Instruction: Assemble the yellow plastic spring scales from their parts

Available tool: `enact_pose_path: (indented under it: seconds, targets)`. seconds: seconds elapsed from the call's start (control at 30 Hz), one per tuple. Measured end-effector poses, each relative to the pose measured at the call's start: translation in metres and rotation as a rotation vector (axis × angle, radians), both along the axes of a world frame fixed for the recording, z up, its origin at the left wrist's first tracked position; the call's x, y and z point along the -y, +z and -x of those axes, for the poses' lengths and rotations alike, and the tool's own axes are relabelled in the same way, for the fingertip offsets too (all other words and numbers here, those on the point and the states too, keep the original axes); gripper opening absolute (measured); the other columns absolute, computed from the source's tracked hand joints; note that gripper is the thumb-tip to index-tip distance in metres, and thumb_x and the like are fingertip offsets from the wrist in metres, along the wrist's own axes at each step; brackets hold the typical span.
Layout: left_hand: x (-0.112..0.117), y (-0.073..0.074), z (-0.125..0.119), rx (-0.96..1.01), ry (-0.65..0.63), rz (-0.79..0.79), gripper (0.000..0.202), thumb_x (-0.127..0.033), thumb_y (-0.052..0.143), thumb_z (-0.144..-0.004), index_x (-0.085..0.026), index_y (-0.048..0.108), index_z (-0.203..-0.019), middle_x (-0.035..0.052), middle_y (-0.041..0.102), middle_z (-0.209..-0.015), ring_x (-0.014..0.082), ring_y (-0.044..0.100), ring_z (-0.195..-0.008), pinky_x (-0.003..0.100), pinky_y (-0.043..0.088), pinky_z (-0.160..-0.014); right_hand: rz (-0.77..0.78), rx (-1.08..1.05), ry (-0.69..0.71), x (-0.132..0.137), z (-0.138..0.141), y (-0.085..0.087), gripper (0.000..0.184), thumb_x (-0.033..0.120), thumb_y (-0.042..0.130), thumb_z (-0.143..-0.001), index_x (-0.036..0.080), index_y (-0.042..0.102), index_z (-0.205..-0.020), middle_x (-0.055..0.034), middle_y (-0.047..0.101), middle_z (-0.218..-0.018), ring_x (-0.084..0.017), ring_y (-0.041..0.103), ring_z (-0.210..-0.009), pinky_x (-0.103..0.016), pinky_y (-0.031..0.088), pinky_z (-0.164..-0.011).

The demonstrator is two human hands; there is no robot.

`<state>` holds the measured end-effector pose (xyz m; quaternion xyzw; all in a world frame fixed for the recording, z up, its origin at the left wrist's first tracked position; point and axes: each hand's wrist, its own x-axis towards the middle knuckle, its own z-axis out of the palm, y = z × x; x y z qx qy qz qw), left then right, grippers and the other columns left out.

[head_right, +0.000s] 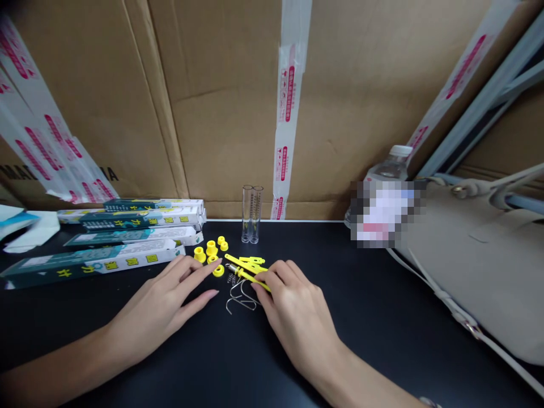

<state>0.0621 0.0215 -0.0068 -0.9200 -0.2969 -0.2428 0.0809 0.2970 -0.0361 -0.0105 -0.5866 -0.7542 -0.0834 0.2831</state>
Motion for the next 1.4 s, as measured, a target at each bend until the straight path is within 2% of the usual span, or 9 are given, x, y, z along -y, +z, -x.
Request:
enact_pose_path:
  seconds: [0.27, 0.4, 0.5, 0.6, 0.77, 0.9, 1.0, 1.23, 1.4]
  targets:
    - [0.000, 0.002, 0.004, 0.121, -0.076, 0.174, 0.006, -0.018, 0.058, -0.097, -0.016, 0.063, -0.098, 0.0058, 0.065, -0.099, 0.0225, 0.062, -0.092, 0.037, 0.057, -0.079, -0.062, -0.193, 0.049, -0.001, -0.003, 0.008, 0.006, 0.023, 0.057, -0.098, 0.021, 0.063, -0.098, -0.0020, 0.069, -0.083, -0.016, 0.065, -0.066, -0.028, 0.053, -0.059]
    - [0.002, 0.003, 0.004, 0.195, -0.097, 0.257, 0.009, -0.014, 0.056, -0.098, -0.018, 0.064, -0.102, 0.0022, 0.067, -0.095, 0.0181, 0.062, -0.088, 0.031, 0.055, -0.077, -0.033, -0.373, 0.055, 0.000, -0.001, 0.006, 0.006, 0.027, 0.056, -0.099, 0.023, 0.056, -0.103, 0.0009, 0.073, -0.085, -0.013, 0.067, -0.061, -0.024, 0.053, -0.055]
    - [0.003, 0.002, 0.004, 0.246, -0.093, 0.263, 0.018, -0.013, 0.062, -0.095, -0.020, 0.064, -0.111, 0.0015, 0.065, -0.094, 0.0169, 0.060, -0.088, 0.029, 0.053, -0.079, -0.034, -0.534, 0.071, 0.003, 0.004, 0.006, 0.021, 0.026, 0.059, -0.096, 0.022, 0.056, -0.117, 0.0002, 0.075, -0.086, -0.013, 0.071, -0.064, -0.024, 0.058, -0.060]
    - [0.002, 0.002, 0.004, 0.331, -0.096, 0.238, 0.025, -0.012, 0.068, -0.090, -0.023, 0.066, -0.112, 0.0001, 0.067, -0.095, 0.0160, 0.057, -0.088, 0.027, 0.052, -0.079, 0.082, -0.811, 0.193, 0.006, 0.011, 0.009, 0.025, 0.028, 0.060, -0.096, 0.021, 0.061, -0.121, -0.0016, 0.076, -0.088, -0.014, 0.073, -0.067, -0.025, 0.064, -0.066]
    - [0.002, 0.004, 0.003, 0.422, -0.142, 0.267, 0.018, -0.012, 0.071, -0.087, -0.022, 0.070, -0.102, 0.0002, 0.070, -0.099, 0.0160, 0.059, -0.093, 0.027, 0.052, -0.085, 0.312, -1.260, 0.431, 0.010, 0.025, 0.012, 0.014, 0.028, 0.067, -0.093, 0.020, 0.076, -0.098, -0.0071, 0.072, -0.107, -0.019, 0.076, -0.083, -0.033, 0.068, -0.073]
    - [0.005, 0.005, 0.003, 0.426, -0.116, 0.444, 0.022, -0.010, 0.069, -0.086, -0.023, 0.069, -0.104, -0.0030, 0.066, -0.087, 0.0094, 0.058, -0.069, 0.019, 0.051, -0.064, 0.397, -1.304, 0.460, 0.010, 0.030, 0.012, 0.012, 0.027, 0.070, -0.090, 0.020, 0.079, -0.095, -0.0074, 0.073, -0.109, -0.021, 0.076, -0.089, -0.033, 0.069, -0.074]
    - [0.007, 0.006, 0.002, 0.443, -0.135, 0.407, 0.023, -0.008, 0.070, -0.082, -0.022, 0.070, -0.101, -0.0040, 0.063, -0.080, 0.0085, 0.055, -0.064, 0.018, 0.048, -0.059, 0.406, -1.301, 0.439, 0.009, 0.030, 0.011, 0.013, 0.028, 0.071, -0.089, 0.020, 0.080, -0.095, -0.0072, 0.075, -0.107, -0.021, 0.076, -0.087, -0.033, 0.069, -0.074]
    - [0.005, 0.007, 0.002, 0.435, -0.169, 0.338, 0.035, -0.008, 0.066, -0.086, -0.019, 0.068, -0.119, -0.0010, 0.062, -0.083, 0.0094, 0.053, -0.064, 0.022, 0.048, -0.065, 0.377, -1.258, 0.377, 0.009, 0.028, 0.011, 0.012, 0.028, 0.075, -0.085, 0.021, 0.081, -0.092, -0.0062, 0.079, -0.098, -0.020, 0.077, -0.081, -0.027, 0.067, -0.069]
    - [0.004, 0.007, 0.004, 0.410, -0.171, 0.349, 0.020, -0.016, 0.073, -0.086, -0.019, 0.072, -0.106, -0.0036, 0.057, -0.072, 0.0117, 0.054, -0.066, 0.023, 0.047, -0.065, 0.313, -1.184, 0.270, 0.011, 0.027, 0.012, 0.015, 0.031, 0.079, -0.080, 0.019, 0.082, -0.088, -0.0081, 0.079, -0.090, -0.022, 0.077, -0.073, -0.026, 0.066, -0.058]
